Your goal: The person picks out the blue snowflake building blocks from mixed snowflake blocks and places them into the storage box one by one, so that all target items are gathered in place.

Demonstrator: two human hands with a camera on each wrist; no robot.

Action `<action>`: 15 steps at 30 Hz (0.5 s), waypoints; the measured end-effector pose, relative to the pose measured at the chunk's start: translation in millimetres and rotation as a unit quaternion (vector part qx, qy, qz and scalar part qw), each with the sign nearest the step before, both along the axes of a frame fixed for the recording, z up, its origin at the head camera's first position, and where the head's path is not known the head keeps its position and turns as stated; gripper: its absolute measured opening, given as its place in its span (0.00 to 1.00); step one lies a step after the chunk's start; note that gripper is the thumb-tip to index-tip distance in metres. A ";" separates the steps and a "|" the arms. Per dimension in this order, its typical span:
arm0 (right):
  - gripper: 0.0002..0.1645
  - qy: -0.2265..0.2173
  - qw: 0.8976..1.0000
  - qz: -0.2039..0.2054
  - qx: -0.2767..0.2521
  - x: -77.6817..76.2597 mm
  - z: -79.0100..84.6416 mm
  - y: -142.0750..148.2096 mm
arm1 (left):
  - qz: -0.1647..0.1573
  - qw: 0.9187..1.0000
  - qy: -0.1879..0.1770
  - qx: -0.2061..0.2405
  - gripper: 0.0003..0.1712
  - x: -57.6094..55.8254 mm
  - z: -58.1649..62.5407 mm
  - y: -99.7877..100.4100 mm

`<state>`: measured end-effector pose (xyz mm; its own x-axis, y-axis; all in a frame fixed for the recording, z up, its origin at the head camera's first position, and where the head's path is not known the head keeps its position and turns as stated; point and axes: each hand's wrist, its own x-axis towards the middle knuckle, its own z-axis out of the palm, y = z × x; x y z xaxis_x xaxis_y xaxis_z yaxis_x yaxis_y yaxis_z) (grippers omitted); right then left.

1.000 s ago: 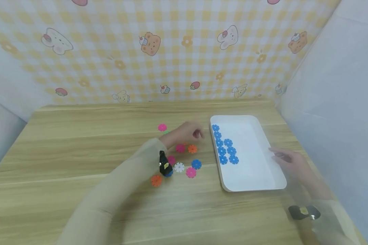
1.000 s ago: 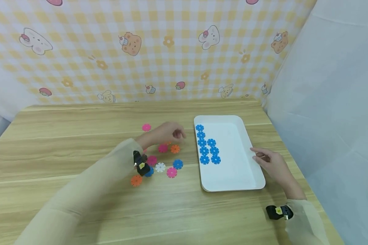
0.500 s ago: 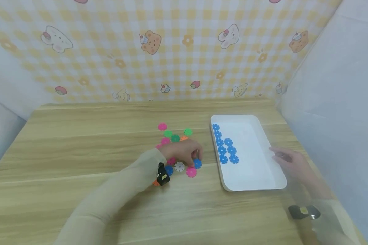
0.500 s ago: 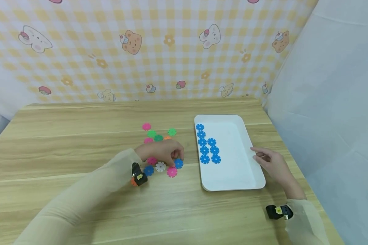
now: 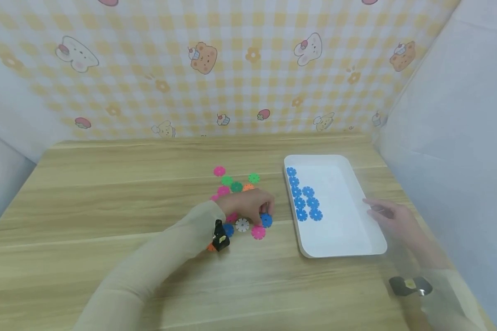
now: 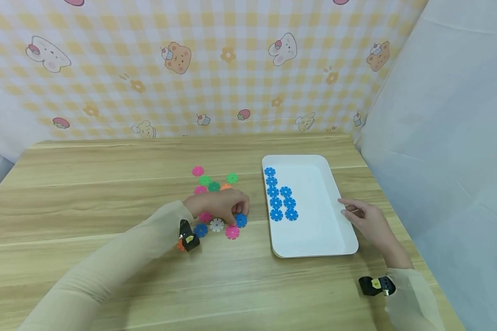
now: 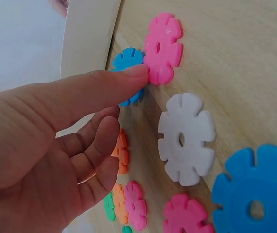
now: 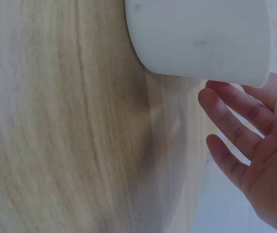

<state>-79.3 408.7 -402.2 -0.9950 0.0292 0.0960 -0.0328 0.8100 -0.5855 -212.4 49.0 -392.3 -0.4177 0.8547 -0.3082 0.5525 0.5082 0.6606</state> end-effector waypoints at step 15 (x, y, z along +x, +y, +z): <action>0.20 -0.009 1.000 -0.004 -0.004 1.3 1.7 -1.6 | -0.011 0.999 0.001 0.032 0.12 1.7 -1.7 -2.5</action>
